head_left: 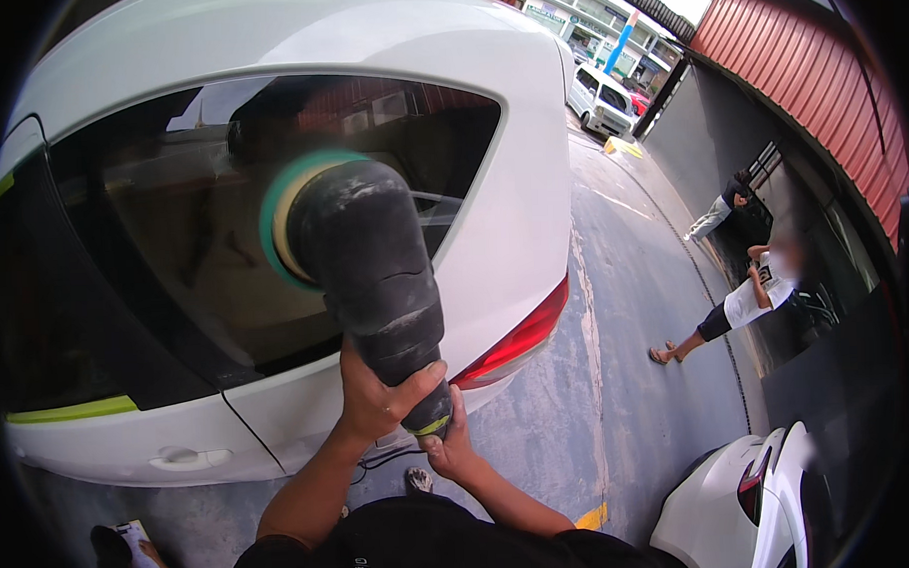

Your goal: The person uses a rotary polisher with a green pad to buff the rear quarter panel and C-pillar of a white car. The person moves the tool in overlapping passes along the painted surface, maintaining contact with the bodywork throughout the clip.

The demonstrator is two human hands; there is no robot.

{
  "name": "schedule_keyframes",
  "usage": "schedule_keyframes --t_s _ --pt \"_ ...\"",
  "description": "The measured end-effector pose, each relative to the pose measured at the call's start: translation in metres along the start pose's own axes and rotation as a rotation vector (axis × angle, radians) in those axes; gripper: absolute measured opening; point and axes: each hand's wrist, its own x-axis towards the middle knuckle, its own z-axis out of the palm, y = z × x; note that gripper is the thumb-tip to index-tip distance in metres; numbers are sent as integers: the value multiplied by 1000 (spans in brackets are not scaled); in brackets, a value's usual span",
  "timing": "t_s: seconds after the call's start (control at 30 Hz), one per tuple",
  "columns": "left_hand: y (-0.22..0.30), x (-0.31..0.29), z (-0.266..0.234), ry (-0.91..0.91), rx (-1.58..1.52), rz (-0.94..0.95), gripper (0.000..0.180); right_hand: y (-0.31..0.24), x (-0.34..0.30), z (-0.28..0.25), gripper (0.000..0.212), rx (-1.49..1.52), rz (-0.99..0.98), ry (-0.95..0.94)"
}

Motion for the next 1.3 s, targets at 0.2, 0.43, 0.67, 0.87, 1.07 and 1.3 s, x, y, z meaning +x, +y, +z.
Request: schedule_keyframes --t_s 0.2,0.43,0.67,0.87,1.07,1.3 --pt "26 59 52 -129 77 87 67 -59 38 -17 96 460 325 198" --pt "44 54 34 -71 -15 78 64 -74 41 -23 92 413 342 74" --pt "41 48 43 -67 12 66 47 -73 38 -30 85 306 328 18" --pt "21 33 32 -71 41 -33 45 -72 32 -19 87 170 201 64" --pt "20 -6 12 154 -85 143 61 -75 30 -30 85 55 308 -291" --pt "1 -13 4 221 -21 164 65 -35 41 -45 85 31 175 -359"
